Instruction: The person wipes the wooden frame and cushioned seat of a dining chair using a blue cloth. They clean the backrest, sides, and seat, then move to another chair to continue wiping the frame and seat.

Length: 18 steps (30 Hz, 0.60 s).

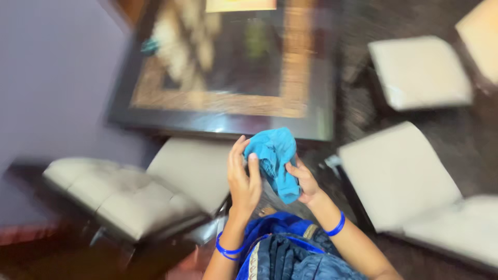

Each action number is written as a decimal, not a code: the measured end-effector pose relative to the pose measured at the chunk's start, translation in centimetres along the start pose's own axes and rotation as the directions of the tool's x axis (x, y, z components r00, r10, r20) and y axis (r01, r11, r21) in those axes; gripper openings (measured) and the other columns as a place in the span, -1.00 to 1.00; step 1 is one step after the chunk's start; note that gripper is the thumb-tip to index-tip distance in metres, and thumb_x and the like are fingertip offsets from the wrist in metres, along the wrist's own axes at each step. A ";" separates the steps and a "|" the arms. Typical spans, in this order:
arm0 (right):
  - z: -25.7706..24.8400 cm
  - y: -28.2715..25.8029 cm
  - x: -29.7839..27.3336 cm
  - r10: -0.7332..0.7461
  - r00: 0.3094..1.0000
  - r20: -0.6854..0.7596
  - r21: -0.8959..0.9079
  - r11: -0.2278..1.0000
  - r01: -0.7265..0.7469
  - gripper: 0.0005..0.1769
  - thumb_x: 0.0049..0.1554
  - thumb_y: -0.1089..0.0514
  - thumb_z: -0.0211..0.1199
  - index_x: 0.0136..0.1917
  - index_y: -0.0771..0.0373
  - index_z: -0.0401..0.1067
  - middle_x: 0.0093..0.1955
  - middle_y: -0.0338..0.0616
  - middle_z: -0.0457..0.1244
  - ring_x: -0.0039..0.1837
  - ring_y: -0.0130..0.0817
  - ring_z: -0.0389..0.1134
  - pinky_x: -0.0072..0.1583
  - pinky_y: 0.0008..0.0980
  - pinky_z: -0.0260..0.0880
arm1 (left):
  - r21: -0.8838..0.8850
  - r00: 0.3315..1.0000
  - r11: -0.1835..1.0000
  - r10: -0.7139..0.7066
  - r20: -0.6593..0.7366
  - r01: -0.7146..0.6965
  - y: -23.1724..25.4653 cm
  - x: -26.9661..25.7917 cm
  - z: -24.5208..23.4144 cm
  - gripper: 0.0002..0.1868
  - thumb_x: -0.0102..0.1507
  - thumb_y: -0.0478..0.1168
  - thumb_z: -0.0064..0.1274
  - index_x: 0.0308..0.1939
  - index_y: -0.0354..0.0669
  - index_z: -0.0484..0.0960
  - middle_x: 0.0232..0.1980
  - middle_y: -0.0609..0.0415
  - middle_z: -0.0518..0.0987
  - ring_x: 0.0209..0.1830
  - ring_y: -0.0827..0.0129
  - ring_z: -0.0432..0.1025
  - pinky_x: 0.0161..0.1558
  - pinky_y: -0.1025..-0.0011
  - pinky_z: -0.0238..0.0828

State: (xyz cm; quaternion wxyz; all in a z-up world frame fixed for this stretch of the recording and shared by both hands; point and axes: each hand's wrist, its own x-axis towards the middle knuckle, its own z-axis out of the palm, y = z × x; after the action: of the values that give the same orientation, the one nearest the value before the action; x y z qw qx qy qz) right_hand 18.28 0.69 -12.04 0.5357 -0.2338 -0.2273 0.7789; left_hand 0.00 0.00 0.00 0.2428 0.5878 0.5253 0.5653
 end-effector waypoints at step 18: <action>-9.6 -7.1 -34.1 -0.686 0.480 -0.547 -0.101 0.623 0.776 -0.04 0.22 -0.20 0.27 0.67 0.24 -0.04 0.57 0.10 0.03 0.53 0.09 0.07 0.40 0.34 0.17 | -0.447 0.542 0.892 0.342 0.767 0.070 12.0 -11.5 24.0 -0.66 0.38 -0.23 -0.01 0.20 -0.29 0.52 0.14 -0.16 0.62 0.15 0.14 0.56 0.17 0.27 0.43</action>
State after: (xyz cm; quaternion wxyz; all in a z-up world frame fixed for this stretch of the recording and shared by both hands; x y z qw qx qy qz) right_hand 40.13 -28.13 -11.20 0.8734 -0.2776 -0.0824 0.3915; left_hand 28.38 -6.82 0.00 0.5375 0.7555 0.1619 0.3378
